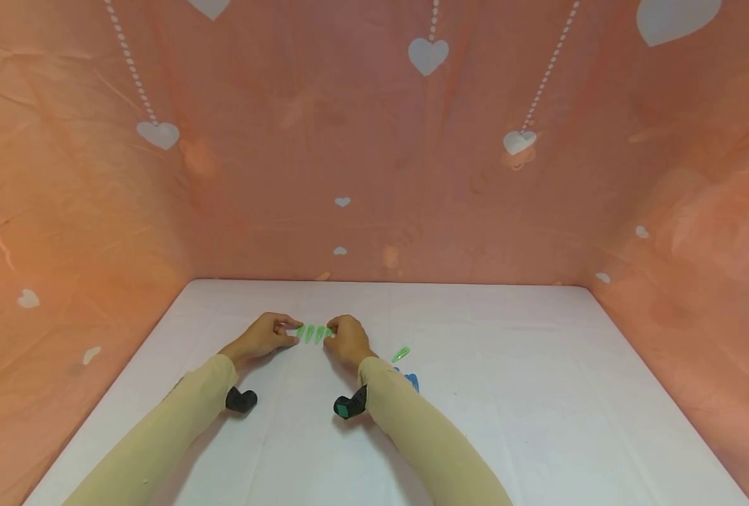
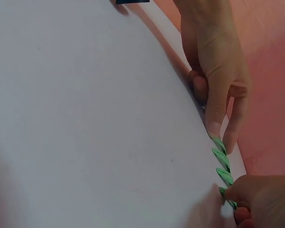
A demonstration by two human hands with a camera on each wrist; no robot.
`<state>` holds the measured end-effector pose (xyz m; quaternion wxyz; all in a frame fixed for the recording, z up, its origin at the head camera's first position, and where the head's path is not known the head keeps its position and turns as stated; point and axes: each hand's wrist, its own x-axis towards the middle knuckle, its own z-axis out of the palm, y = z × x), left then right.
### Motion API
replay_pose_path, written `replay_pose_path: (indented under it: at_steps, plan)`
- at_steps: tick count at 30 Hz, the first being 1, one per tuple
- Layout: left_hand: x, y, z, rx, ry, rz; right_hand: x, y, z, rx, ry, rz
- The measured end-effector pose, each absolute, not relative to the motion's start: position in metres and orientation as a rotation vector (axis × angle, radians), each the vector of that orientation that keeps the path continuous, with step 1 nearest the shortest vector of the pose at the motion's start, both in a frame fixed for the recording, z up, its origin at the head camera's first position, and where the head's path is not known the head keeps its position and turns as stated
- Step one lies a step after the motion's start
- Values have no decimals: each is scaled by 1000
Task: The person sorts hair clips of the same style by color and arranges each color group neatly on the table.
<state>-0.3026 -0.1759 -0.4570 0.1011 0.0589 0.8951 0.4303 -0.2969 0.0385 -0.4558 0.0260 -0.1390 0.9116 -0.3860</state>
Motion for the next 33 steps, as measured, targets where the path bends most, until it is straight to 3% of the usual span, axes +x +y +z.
replay_pose_path:
  at_steps: [33]
  plan:
    - [-300,-172,-456,119,2621,1294,-298,46,-456,-480,2774,-1236]
